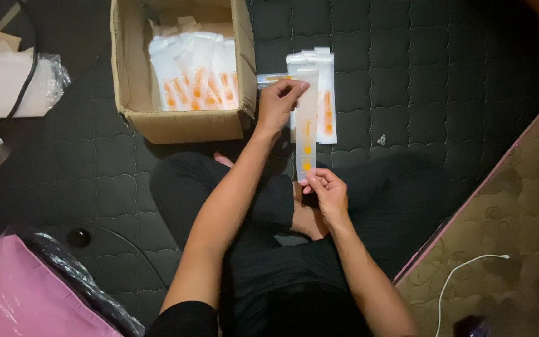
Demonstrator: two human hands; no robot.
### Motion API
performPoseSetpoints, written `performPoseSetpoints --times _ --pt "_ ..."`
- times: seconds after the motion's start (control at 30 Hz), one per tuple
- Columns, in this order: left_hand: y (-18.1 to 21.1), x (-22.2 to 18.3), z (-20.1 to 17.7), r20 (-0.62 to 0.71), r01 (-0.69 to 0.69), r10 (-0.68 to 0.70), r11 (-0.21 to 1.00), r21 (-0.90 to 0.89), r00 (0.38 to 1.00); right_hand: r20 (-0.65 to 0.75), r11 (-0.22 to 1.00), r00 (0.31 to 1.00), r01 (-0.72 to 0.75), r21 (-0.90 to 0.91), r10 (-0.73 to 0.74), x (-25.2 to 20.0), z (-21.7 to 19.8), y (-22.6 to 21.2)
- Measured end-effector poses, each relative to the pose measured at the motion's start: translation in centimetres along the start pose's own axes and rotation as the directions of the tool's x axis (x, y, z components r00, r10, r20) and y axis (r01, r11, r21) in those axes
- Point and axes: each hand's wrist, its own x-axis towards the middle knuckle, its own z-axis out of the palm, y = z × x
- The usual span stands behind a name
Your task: Organizing small plastic-wrapped packets by taking them out of a cardboard box and stacking them neatly on the floor.
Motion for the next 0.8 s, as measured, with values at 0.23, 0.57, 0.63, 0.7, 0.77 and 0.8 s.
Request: performPoseSetpoints --times 0.23,0.57,0.63,0.7,0.77,0.8 --pt "-2.2 0.0 1.0 0.058 -0.013 0.017 0.998 -0.061 0.998 0.142 0.703 0.99 0.115 -0.702 -0.02 3.6 -0.4 -9.8" --pt "-2.1 1.8 0.0 0.026 0.044 -0.044 0.999 0.0 0.999 0.055 0.86 0.935 0.346 -0.374 -0.352 13.5 0.0 -1.1" --pt "-3.3 3.1 0.2 0.048 0.062 -0.063 0.998 0.027 0.997 -0.003 0.89 0.944 0.311 -0.334 -0.331 14.5 -0.9 -0.1" --pt "-6.0 5.3 0.6 0.063 -0.004 -0.012 0.966 0.258 0.998 -0.068 0.921 0.961 0.235 -0.311 -0.268 15.5 -1.8 -0.3" --pt "-2.6 4.8 0.4 0.178 -0.22 0.14 0.767 0.603 0.974 -0.112 0.933 0.958 0.225 -0.281 -0.265 16.9 -2.7 0.8" --pt "-1.0 4.7 0.3 0.33 -0.404 0.24 0.415 0.815 0.913 -0.145 0.942 0.954 0.219 -0.255 -0.261 17.7 -3.2 1.3"
